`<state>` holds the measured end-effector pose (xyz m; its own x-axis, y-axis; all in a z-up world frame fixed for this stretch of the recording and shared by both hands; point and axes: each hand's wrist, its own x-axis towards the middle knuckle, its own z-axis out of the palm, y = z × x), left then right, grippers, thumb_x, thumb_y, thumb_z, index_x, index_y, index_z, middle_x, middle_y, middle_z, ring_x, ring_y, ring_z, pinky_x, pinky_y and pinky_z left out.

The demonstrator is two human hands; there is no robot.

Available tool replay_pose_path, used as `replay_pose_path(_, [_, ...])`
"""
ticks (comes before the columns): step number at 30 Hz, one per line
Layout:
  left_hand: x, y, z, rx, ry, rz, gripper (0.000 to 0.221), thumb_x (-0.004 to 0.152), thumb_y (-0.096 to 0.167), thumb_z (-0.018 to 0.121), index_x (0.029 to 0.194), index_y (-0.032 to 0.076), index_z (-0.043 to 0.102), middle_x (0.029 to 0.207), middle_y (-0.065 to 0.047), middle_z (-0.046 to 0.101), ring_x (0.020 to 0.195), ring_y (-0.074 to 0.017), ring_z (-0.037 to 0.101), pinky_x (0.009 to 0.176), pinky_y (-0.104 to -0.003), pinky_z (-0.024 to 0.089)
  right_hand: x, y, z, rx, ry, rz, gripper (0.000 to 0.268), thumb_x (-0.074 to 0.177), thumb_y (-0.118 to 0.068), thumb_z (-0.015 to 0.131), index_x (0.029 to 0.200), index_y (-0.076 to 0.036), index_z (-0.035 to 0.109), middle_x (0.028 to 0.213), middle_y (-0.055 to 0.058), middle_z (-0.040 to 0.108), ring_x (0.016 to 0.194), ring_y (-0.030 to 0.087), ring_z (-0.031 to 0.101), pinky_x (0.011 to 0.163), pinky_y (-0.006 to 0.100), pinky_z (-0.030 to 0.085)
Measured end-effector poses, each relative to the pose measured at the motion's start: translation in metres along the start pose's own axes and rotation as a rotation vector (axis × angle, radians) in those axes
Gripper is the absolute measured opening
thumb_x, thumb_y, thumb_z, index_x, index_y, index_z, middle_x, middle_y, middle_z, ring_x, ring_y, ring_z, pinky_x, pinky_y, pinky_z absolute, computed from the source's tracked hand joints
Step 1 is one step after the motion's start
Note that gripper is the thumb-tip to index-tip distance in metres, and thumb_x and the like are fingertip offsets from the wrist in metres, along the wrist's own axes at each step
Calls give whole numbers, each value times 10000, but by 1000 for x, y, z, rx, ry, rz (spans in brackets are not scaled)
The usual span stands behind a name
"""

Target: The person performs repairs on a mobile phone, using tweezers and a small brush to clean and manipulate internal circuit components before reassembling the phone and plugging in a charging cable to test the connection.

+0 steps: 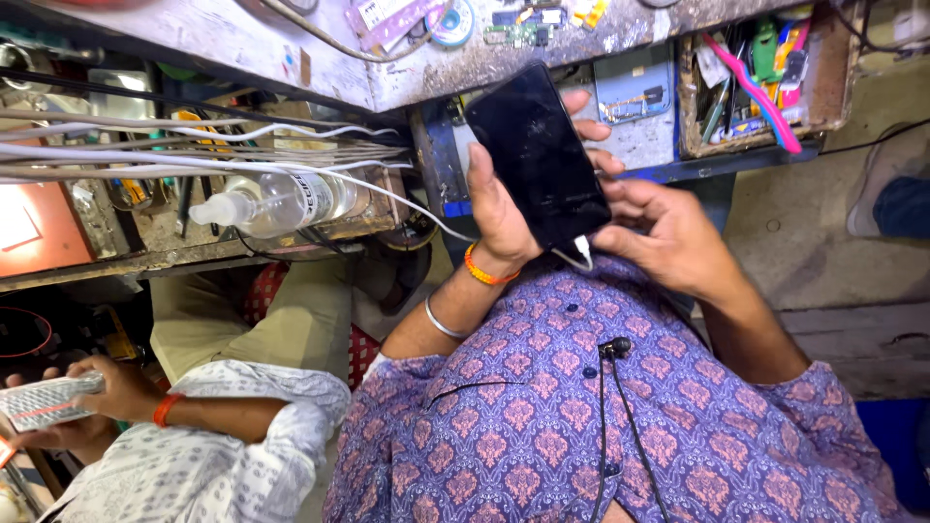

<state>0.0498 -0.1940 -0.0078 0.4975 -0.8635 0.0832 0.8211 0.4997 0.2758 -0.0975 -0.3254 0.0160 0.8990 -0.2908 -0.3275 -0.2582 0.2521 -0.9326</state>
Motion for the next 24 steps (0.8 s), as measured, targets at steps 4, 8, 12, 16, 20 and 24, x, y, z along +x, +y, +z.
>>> replay_pose_path(4, [0, 11, 6, -158, -32, -180, 1069, 1007, 812, 248, 1611, -69, 293, 1565, -237, 419, 1121, -348, 677, 968, -477, 594, 0, -17, -7, -10, 126, -189, 325, 1083, -125, 593, 1373, 21, 607, 1224, 103, 694, 1103, 142, 677, 1013, 297, 545])
replay_pose_path(8, [-6, 6, 3, -158, -31, -226, 1010, 1066, 754, 206, 1597, -104, 252, 1638, -251, 315, 1111, -337, 685, 963, -482, 588, -2, -19, 5, -97, 149, -247, 287, 1105, -134, 590, 1335, 21, 661, 1227, 102, 694, 1134, 148, 654, 1031, 298, 526])
replay_pose_path(12, [-9, 4, 0, -154, -50, -194, 1002, 1063, 736, 215, 1621, -95, 251, 1627, -248, 333, 1112, -311, 692, 1001, -485, 575, -3, -26, 15, -255, 154, -384, 268, 1125, -147, 580, 1319, 6, 683, 1255, 103, 671, 1190, 154, 630, 1062, 286, 500])
replay_pose_path(16, [-13, 1, -1, -135, -49, -181, 970, 1090, 728, 219, 1590, -103, 266, 1589, -256, 396, 1117, -304, 691, 1018, -479, 570, -5, -26, 18, -266, 176, -379, 273, 1122, -147, 577, 1324, 3, 680, 1244, 97, 666, 1157, 151, 623, 1031, 278, 502])
replay_pose_path(20, [-13, -3, 0, -133, -31, -180, 968, 1089, 726, 226, 1593, -99, 276, 1499, -243, 487, 1142, -304, 682, 1017, -476, 570, -6, -25, 17, -280, 195, -397, 277, 1129, -153, 569, 1330, 6, 675, 1249, 99, 666, 1165, 151, 625, 1033, 277, 500])
replay_pose_path(24, [-10, -6, -3, -80, -41, -165, 971, 1095, 723, 237, 1597, -107, 290, 1444, -237, 545, 1139, -294, 677, 1004, -463, 571, -7, -17, 14, -195, 188, -381, 290, 1133, -157, 551, 1338, 17, 661, 1259, 90, 652, 1103, 118, 617, 958, 267, 518])
